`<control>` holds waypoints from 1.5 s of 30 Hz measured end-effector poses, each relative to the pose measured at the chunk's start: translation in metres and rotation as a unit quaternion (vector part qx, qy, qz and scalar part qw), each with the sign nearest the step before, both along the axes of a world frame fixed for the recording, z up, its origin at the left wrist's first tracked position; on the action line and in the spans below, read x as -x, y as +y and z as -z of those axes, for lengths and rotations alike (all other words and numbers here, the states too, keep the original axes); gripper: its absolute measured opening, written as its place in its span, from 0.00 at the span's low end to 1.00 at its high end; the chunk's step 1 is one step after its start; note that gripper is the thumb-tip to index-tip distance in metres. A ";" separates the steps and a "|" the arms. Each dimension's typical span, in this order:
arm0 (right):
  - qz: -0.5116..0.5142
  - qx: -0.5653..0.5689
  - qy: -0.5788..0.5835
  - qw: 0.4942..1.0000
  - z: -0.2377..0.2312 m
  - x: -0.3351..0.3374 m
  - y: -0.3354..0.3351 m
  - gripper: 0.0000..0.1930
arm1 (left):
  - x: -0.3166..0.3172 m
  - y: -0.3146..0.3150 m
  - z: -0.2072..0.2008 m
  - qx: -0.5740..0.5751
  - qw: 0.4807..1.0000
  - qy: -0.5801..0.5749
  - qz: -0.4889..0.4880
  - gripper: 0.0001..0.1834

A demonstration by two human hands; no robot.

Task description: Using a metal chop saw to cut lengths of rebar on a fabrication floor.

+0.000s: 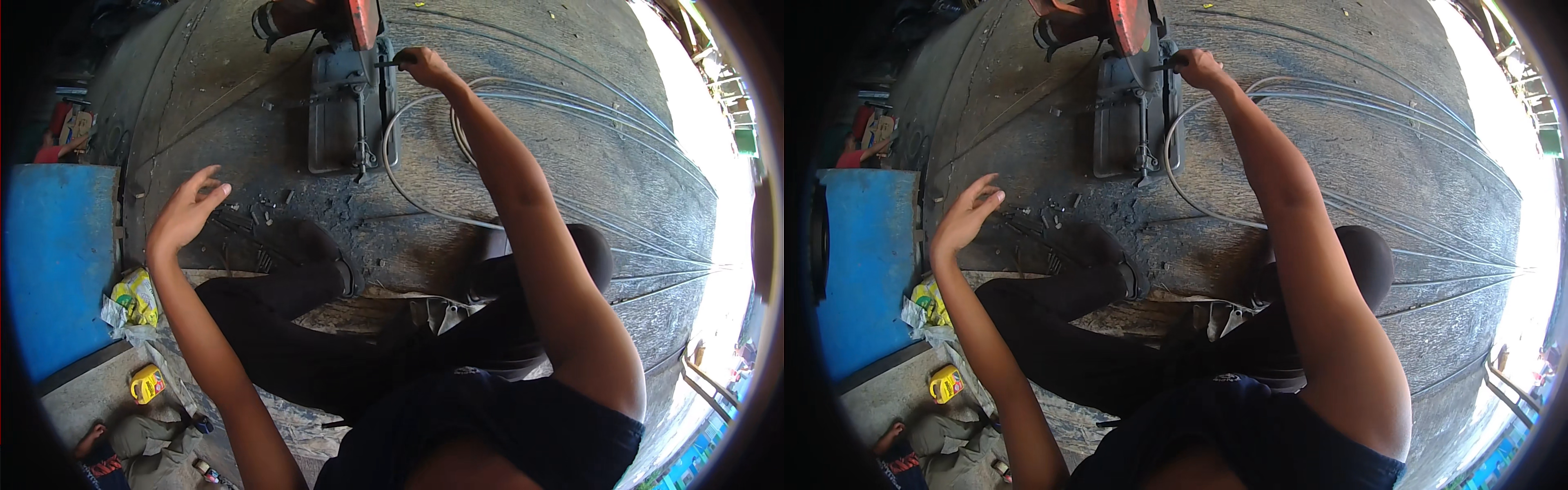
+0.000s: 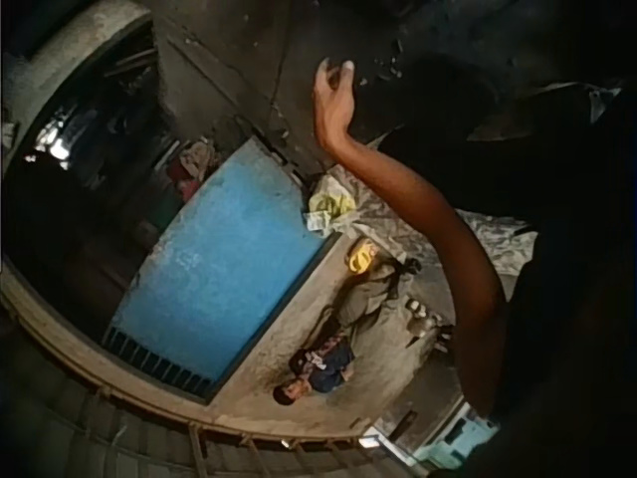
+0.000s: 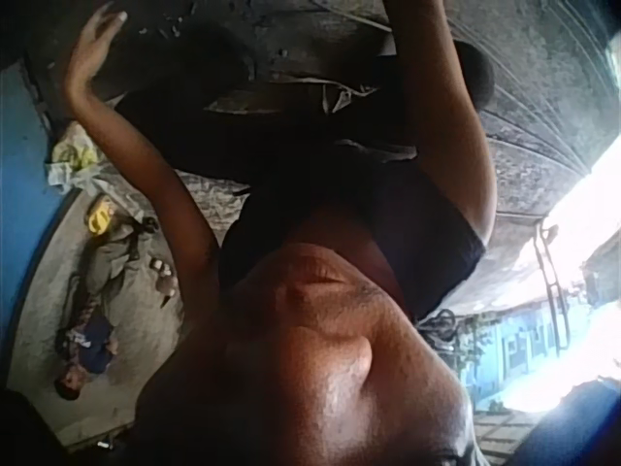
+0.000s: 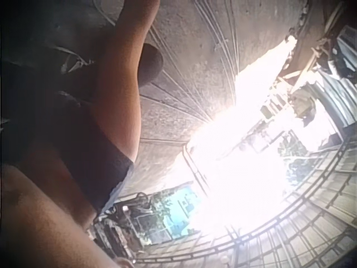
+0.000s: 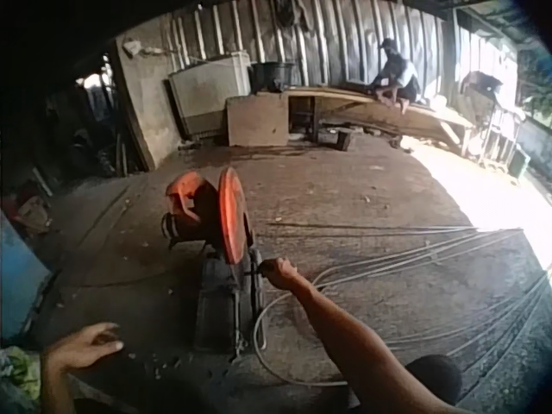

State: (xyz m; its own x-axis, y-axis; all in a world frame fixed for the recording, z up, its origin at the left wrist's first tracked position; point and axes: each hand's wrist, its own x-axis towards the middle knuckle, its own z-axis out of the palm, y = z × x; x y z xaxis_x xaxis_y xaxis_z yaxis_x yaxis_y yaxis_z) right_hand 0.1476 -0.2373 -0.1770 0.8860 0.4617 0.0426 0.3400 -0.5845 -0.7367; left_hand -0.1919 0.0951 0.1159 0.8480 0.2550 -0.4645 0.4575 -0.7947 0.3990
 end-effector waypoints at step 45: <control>-0.018 -0.126 -0.030 0.991 0.001 0.013 0.001 0.13 | -0.020 0.009 0.003 0.006 1.000 0.000 0.002 0.36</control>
